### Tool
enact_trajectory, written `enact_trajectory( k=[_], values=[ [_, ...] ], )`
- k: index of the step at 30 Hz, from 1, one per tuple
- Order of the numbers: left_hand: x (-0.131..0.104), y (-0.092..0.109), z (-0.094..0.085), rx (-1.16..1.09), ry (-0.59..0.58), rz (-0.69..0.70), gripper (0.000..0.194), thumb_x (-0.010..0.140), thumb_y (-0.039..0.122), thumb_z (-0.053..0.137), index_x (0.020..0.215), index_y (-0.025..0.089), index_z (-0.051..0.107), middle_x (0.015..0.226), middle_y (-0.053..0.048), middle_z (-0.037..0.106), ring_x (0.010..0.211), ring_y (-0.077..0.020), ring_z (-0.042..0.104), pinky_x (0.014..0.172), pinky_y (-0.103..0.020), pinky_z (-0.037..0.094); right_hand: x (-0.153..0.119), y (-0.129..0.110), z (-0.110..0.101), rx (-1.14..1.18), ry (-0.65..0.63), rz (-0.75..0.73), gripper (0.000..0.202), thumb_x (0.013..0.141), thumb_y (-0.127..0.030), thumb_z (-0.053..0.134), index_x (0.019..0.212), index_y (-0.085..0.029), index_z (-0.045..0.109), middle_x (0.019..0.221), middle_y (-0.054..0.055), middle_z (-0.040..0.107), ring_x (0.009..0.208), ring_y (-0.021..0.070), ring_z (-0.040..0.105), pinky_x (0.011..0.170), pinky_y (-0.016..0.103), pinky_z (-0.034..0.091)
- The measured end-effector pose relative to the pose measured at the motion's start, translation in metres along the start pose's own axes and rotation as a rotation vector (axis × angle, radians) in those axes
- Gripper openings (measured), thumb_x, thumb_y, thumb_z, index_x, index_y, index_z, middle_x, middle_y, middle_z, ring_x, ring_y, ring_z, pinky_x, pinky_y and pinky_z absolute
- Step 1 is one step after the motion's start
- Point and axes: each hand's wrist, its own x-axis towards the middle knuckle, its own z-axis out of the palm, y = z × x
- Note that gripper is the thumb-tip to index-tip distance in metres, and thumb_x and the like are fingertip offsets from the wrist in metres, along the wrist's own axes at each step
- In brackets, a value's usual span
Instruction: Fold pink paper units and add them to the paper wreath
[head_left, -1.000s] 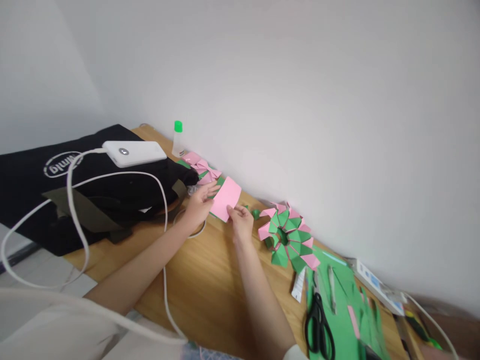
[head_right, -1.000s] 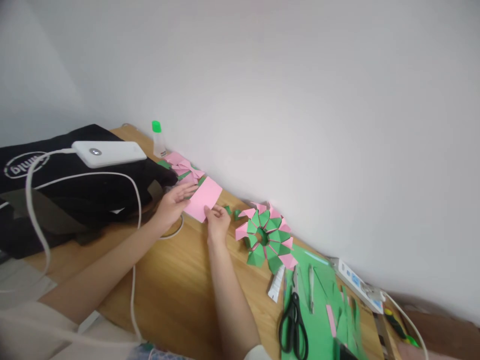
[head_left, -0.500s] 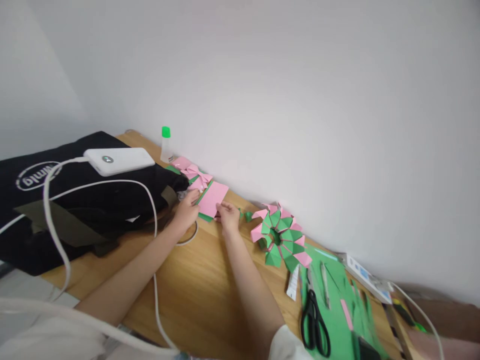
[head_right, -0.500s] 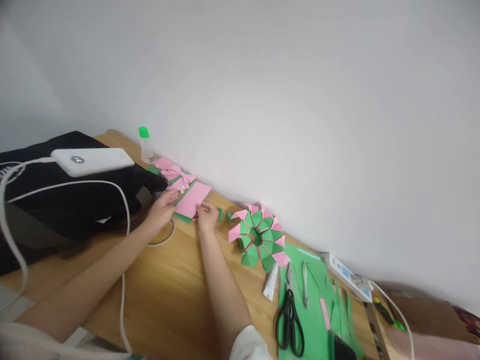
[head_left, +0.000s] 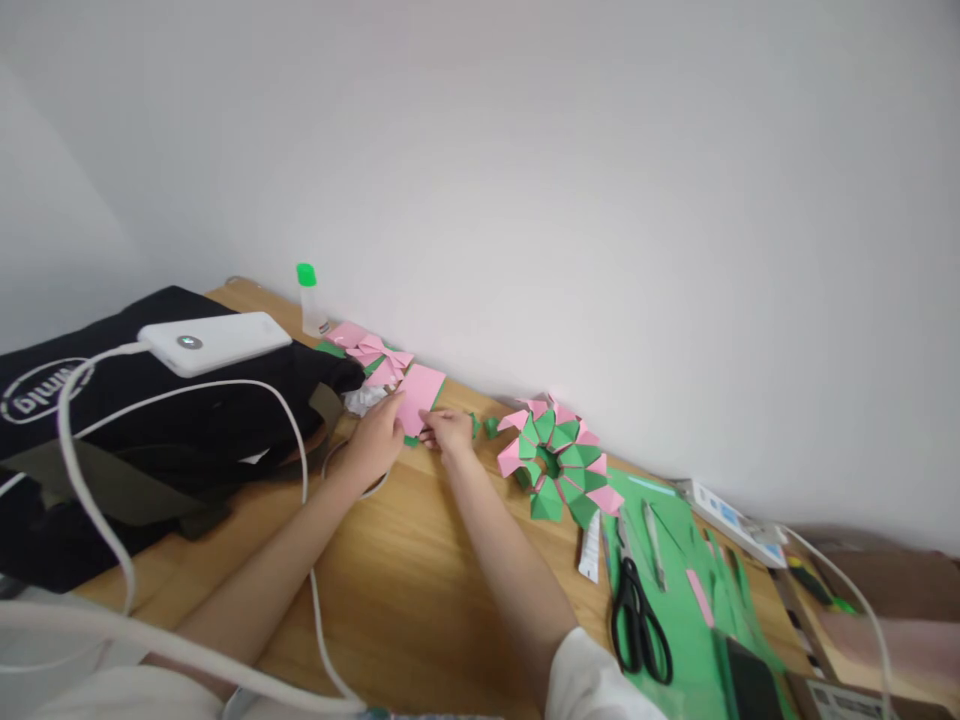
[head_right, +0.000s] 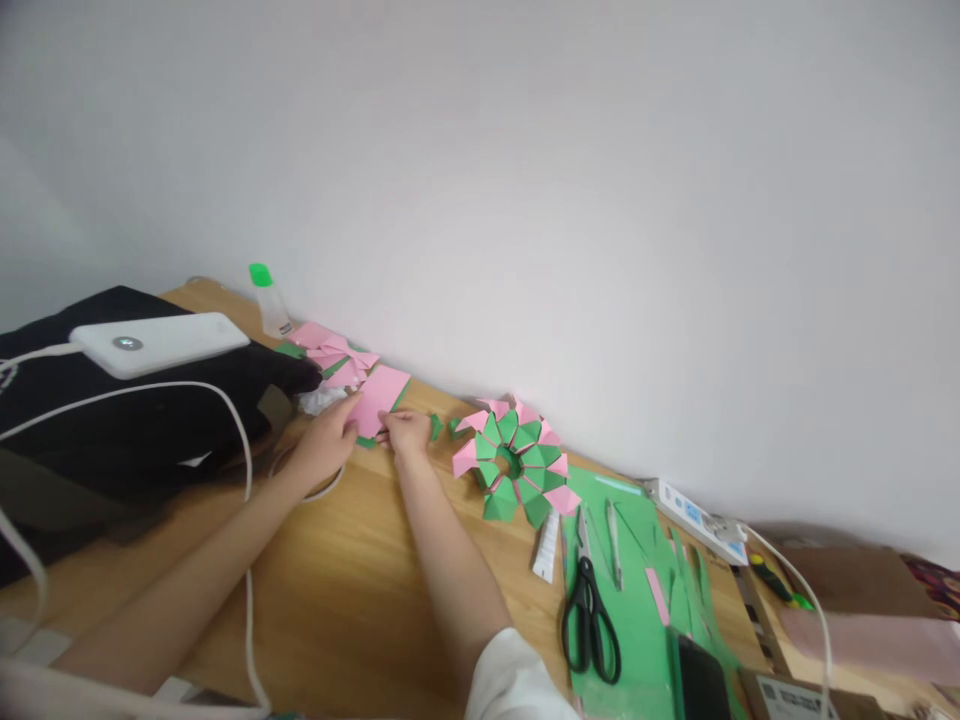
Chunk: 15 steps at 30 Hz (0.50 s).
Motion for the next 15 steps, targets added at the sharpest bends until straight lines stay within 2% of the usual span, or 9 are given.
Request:
enact_trajectory(
  k=[5, 10, 13, 15],
  values=[
    [0.002, -0.002, -0.002, 0.133, -0.02, 0.046, 0.034, 0.093, 0.032, 0.058, 0.124, 0.016, 0.057, 0.126, -0.011, 0.059, 0.109, -0.0242, 0.061, 0.092, -0.046, 0.053, -0.007, 0.0, -0.002, -0.137, 0.013, -0.048, 0.034, 0.093, -0.034, 0.059, 0.122, -0.017, 0.058, 0.123, 0.009, 0.061, 0.103, 0.0219, 0.063, 0.085, 0.042, 0.055],
    [0.001, 0.001, -0.005, 0.253, -0.054, 0.076, 0.034, 0.094, 0.032, 0.058, 0.123, 0.016, 0.057, 0.125, -0.011, 0.059, 0.108, -0.0236, 0.061, 0.09, -0.045, 0.054, -0.016, -0.002, -0.009, -0.283, 0.08, -0.191, 0.031, 0.093, -0.033, 0.058, 0.121, -0.019, 0.059, 0.126, 0.009, 0.06, 0.103, 0.0211, 0.063, 0.086, 0.041, 0.055],
    [0.0, 0.005, -0.006, 0.335, -0.076, 0.098, 0.032, 0.094, 0.032, 0.058, 0.122, 0.016, 0.058, 0.124, -0.01, 0.06, 0.107, -0.0231, 0.061, 0.09, -0.045, 0.054, -0.031, 0.004, -0.022, -0.335, 0.103, -0.286, 0.031, 0.094, -0.034, 0.057, 0.12, -0.019, 0.059, 0.124, 0.009, 0.061, 0.103, 0.0206, 0.063, 0.087, 0.041, 0.055],
    [-0.001, 0.008, -0.007, 0.396, -0.082, 0.104, 0.032, 0.094, 0.032, 0.058, 0.121, 0.016, 0.058, 0.124, -0.01, 0.06, 0.107, -0.0231, 0.061, 0.091, -0.045, 0.054, -0.052, 0.016, -0.038, -0.36, 0.105, -0.347, 0.031, 0.094, -0.034, 0.058, 0.121, -0.018, 0.059, 0.122, 0.009, 0.061, 0.102, 0.0208, 0.063, 0.087, 0.042, 0.055]
  ],
)
